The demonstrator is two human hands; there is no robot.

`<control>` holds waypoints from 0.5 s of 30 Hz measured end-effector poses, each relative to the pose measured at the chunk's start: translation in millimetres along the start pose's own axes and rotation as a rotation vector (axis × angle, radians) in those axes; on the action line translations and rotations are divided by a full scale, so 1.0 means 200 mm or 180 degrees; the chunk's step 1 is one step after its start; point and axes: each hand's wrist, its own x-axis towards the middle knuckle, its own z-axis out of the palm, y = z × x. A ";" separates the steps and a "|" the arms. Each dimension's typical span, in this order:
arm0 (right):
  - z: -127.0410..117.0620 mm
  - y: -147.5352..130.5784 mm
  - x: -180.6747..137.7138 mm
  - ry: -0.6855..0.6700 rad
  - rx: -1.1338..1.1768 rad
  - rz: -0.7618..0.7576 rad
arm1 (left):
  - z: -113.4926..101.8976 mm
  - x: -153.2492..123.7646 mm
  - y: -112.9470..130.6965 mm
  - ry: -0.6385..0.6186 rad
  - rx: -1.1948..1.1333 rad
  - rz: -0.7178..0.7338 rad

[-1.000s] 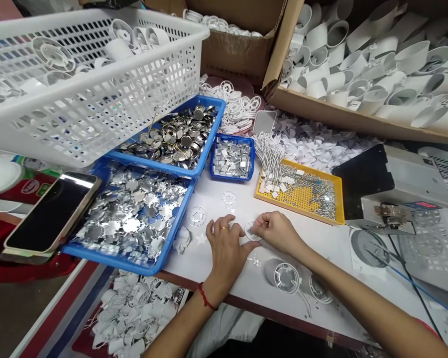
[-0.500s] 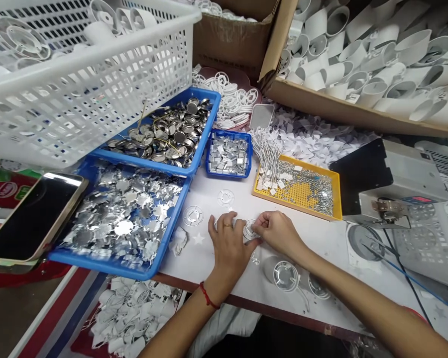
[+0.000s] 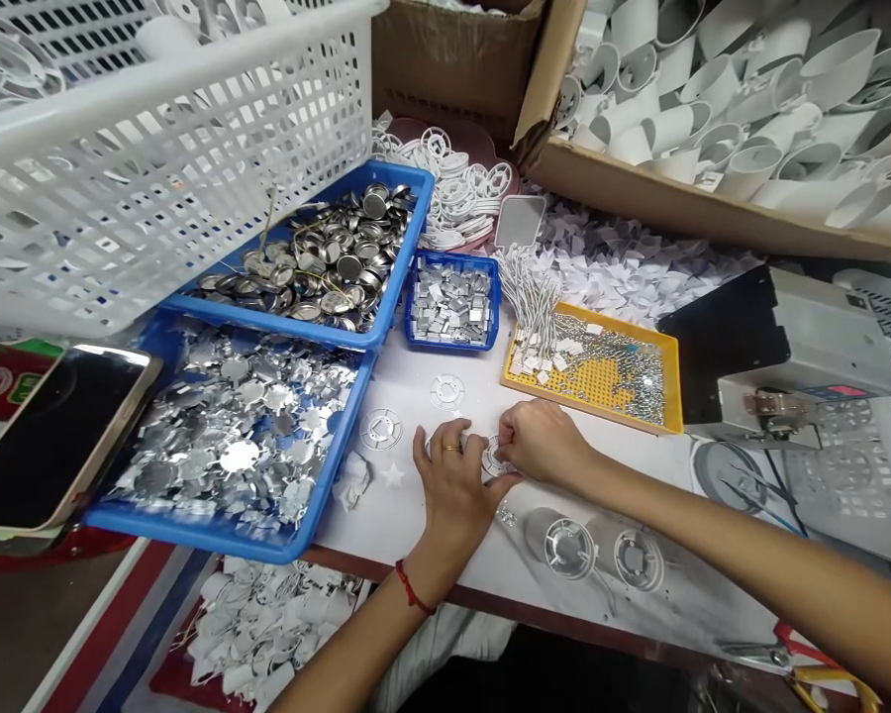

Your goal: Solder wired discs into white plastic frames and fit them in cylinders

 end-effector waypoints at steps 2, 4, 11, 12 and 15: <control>-0.01 -0.02 0.02 -0.0089 -0.0183 -0.0033 | 0.00 0.00 0.00 0.0028 -0.0010 0.0012; 0.00 -0.03 0.01 -0.0097 -0.0332 -0.0056 | 0.00 0.00 0.00 0.0052 -0.0027 0.0031; -0.10 -0.03 0.00 0.0221 -0.0355 -0.0409 | -0.03 0.00 0.00 -0.0044 -0.0032 0.0039; -0.15 -0.04 0.04 0.0404 -0.0279 -0.0518 | -0.03 0.00 0.00 -0.0052 -0.0005 0.0049; -0.30 -0.12 0.25 0.1281 0.0092 -0.1035 | -0.02 -0.01 0.01 -0.0022 0.0081 0.0078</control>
